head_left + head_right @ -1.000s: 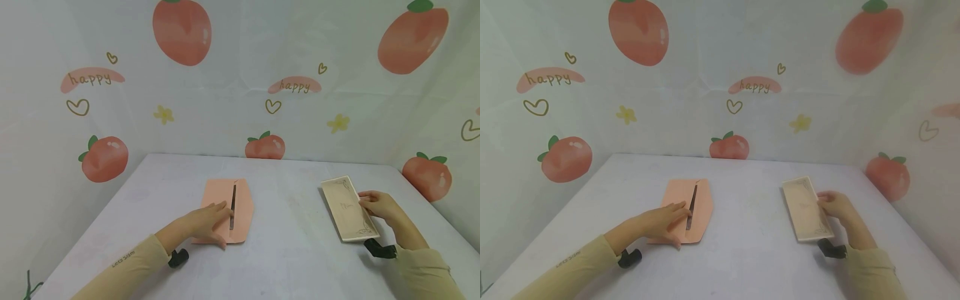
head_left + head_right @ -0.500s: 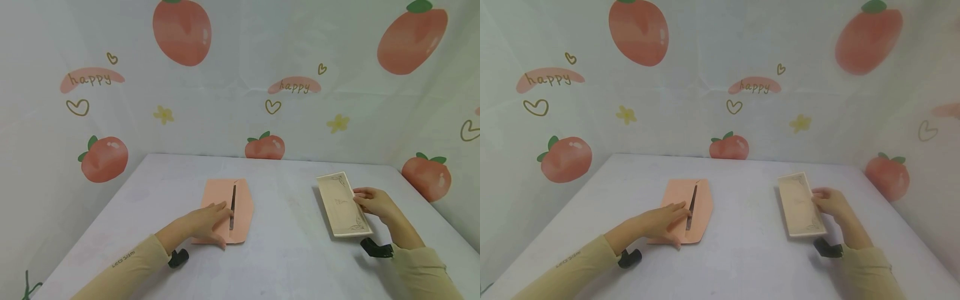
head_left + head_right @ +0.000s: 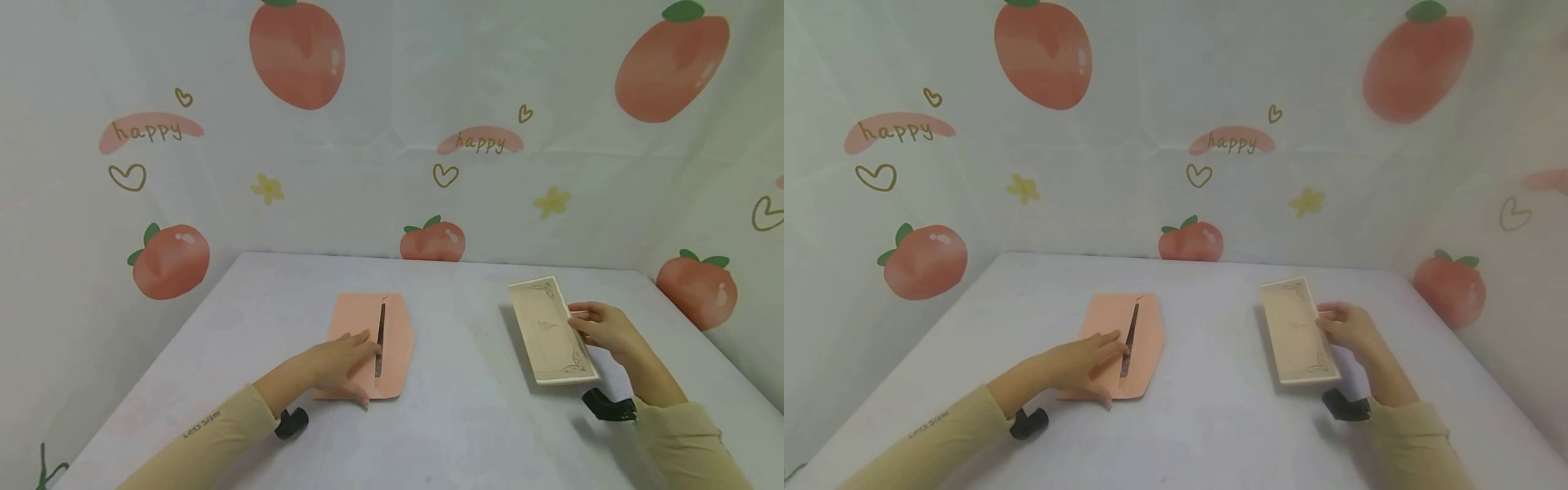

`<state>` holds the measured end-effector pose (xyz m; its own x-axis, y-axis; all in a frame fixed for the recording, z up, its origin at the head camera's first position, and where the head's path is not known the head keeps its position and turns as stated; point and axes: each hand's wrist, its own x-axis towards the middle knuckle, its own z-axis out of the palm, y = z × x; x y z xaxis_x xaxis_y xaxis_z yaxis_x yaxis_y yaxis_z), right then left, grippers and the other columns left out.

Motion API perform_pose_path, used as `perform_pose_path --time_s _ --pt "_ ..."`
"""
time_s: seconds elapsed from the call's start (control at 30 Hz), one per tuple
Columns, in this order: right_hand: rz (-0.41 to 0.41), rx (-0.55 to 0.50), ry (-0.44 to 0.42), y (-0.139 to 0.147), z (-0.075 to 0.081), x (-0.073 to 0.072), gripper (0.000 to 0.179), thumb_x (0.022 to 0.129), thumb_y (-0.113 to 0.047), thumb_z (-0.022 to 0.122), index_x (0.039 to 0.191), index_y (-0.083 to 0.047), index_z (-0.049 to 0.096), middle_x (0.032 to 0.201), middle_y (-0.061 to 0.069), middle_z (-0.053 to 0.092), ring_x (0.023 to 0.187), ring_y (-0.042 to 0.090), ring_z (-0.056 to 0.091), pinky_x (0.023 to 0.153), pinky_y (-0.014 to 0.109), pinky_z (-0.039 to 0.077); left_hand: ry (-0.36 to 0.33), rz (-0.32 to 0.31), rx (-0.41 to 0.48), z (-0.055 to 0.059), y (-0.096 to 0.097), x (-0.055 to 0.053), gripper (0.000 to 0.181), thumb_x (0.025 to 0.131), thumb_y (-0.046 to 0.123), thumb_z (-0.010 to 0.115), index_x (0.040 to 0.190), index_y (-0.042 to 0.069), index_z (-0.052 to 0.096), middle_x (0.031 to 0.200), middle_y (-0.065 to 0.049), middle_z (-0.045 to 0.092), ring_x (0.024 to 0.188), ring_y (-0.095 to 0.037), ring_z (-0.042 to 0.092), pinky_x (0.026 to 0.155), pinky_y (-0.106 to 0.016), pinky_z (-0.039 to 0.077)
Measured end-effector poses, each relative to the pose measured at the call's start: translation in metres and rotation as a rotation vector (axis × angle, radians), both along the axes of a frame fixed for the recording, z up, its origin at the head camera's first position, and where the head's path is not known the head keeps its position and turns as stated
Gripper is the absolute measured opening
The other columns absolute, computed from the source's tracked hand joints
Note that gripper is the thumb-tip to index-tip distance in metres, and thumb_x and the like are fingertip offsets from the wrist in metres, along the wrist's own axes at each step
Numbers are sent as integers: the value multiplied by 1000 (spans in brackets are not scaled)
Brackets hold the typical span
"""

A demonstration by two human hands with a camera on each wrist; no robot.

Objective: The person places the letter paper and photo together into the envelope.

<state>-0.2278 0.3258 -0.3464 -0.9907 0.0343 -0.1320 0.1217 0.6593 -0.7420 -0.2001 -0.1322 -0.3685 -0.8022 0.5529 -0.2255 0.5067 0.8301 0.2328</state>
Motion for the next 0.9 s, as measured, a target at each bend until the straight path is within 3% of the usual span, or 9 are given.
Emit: perform_pose_path --time_s 0.9 --pt "50 -57 51 -26 4 -2 52 95 -18 52 135 11 35 124 34 50 77 -5 55 68 16 53 -2 1 6 3 0 2 85 66 63 70 134 24 38 154 -15 25 135 -47 31 101 -60 39"
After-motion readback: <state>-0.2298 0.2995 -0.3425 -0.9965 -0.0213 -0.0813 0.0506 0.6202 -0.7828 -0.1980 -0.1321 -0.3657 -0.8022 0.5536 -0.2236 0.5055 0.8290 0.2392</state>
